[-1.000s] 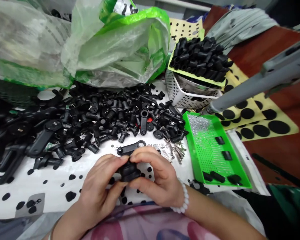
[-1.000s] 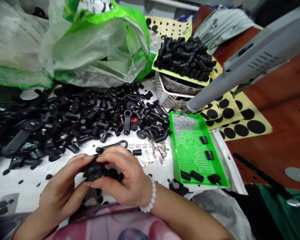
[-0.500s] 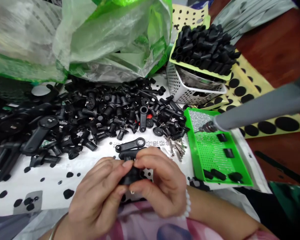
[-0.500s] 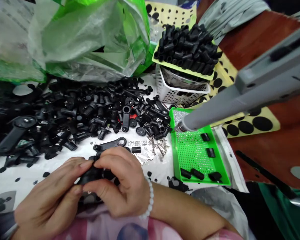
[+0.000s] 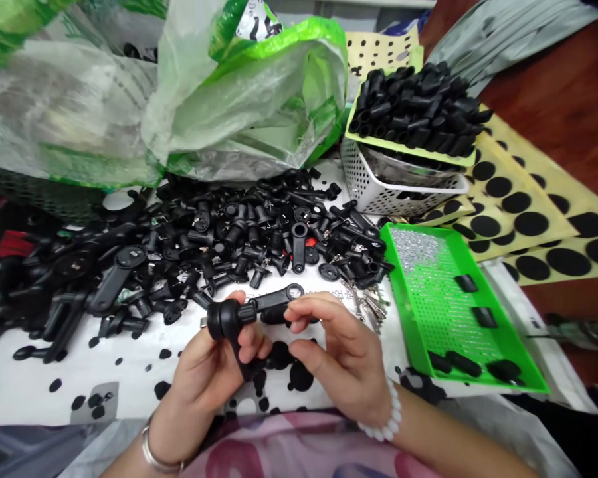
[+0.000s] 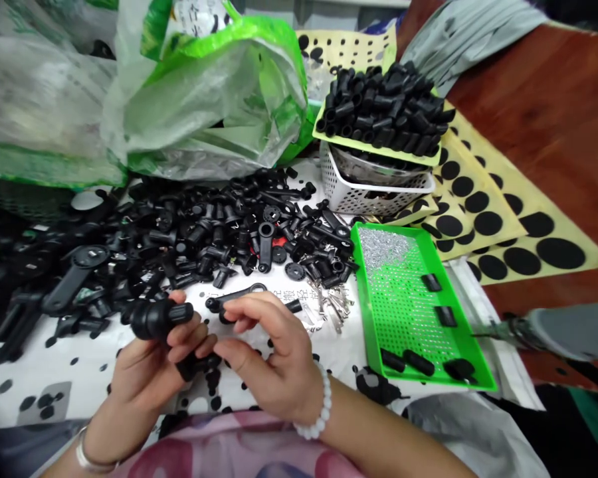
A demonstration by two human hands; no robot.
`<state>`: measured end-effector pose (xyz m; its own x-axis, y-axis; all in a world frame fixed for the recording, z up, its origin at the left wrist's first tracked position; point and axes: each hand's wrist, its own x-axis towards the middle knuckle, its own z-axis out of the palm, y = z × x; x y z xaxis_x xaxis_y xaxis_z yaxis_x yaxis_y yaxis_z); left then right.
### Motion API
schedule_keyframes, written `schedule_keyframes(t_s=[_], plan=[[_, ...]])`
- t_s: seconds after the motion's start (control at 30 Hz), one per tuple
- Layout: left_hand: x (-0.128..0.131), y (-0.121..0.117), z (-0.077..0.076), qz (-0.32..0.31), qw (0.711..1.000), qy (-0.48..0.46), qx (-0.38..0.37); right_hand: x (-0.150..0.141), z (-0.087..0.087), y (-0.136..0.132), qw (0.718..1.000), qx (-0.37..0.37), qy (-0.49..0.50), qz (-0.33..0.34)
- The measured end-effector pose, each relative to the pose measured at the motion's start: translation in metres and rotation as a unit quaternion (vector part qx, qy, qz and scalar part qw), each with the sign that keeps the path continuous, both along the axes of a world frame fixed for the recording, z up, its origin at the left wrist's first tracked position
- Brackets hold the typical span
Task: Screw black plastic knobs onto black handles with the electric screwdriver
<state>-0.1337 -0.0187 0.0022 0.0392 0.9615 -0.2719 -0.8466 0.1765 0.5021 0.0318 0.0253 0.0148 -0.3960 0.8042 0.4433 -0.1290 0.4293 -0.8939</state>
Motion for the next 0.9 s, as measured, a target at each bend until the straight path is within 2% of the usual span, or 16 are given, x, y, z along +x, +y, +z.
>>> schedule_keyframes(t_s=[0.07, 0.1, 0.17, 0.2, 0.27, 0.33, 0.43, 0.5, 0.57, 0.63, 0.7, 0.8, 0.83, 0.9], plan=[[-0.003, -0.004, 0.001, 0.000, 1.000, 0.012, -0.020, 0.003, -0.001, 0.000, 1.000, 0.010, -0.015, -0.005], [-0.006, -0.007, 0.002, -0.003, 0.999, 0.046, -0.026, 0.005, -0.001, 0.001, 0.999, 0.023, -0.027, -0.011], [-0.014, -0.013, 0.006, -0.001, 0.981, 0.187, -0.044, 0.012, 0.000, 0.006, 0.995, 0.061, -0.067, -0.034], [-0.018, -0.016, 0.008, 0.011, 0.956, 0.287, -0.057, 0.016, 0.000, 0.008, 0.991, 0.084, -0.093, -0.050], [-0.028, -0.022, 0.010, 0.047, 0.870, 0.483, -0.083, 0.024, -0.002, 0.014, 0.979, 0.118, -0.147, -0.080], [-0.038, -0.026, 0.006, 0.055, 0.783, 0.613, -0.086, 0.030, -0.006, 0.017, 0.966, 0.138, -0.198, -0.096], [-0.051, -0.029, -0.007, -0.014, 0.686, 0.726, -0.028, 0.030, -0.013, 0.018, 0.940, 0.176, -0.276, -0.097], [-0.055, -0.029, -0.015, -0.049, 0.607, 0.793, 0.031, 0.027, -0.015, 0.017, 0.923, 0.204, -0.314, -0.092], [-0.055, -0.027, -0.018, -0.051, 0.529, 0.844, 0.077, 0.025, -0.016, 0.017, 0.914, 0.210, -0.336, -0.090], [-0.053, -0.024, -0.014, -0.030, 0.468, 0.877, 0.107, 0.026, -0.014, 0.018, 0.910, 0.199, -0.352, -0.089], [-0.048, -0.019, -0.007, -0.002, 0.430, 0.893, 0.131, 0.030, -0.013, 0.021, 0.909, 0.184, -0.363, -0.090], [-0.033, -0.008, 0.006, 0.044, 0.407, 0.894, 0.181, 0.039, -0.011, 0.025, 0.907, 0.174, -0.368, -0.104], [-0.025, -0.003, 0.008, 0.047, 0.403, 0.889, 0.210, 0.043, -0.010, 0.026, 0.905, 0.173, -0.372, -0.111], [-0.004, 0.010, 0.011, 0.012, 0.395, 0.876, 0.278, 0.051, -0.007, 0.031, 0.894, 0.178, -0.390, -0.128]])
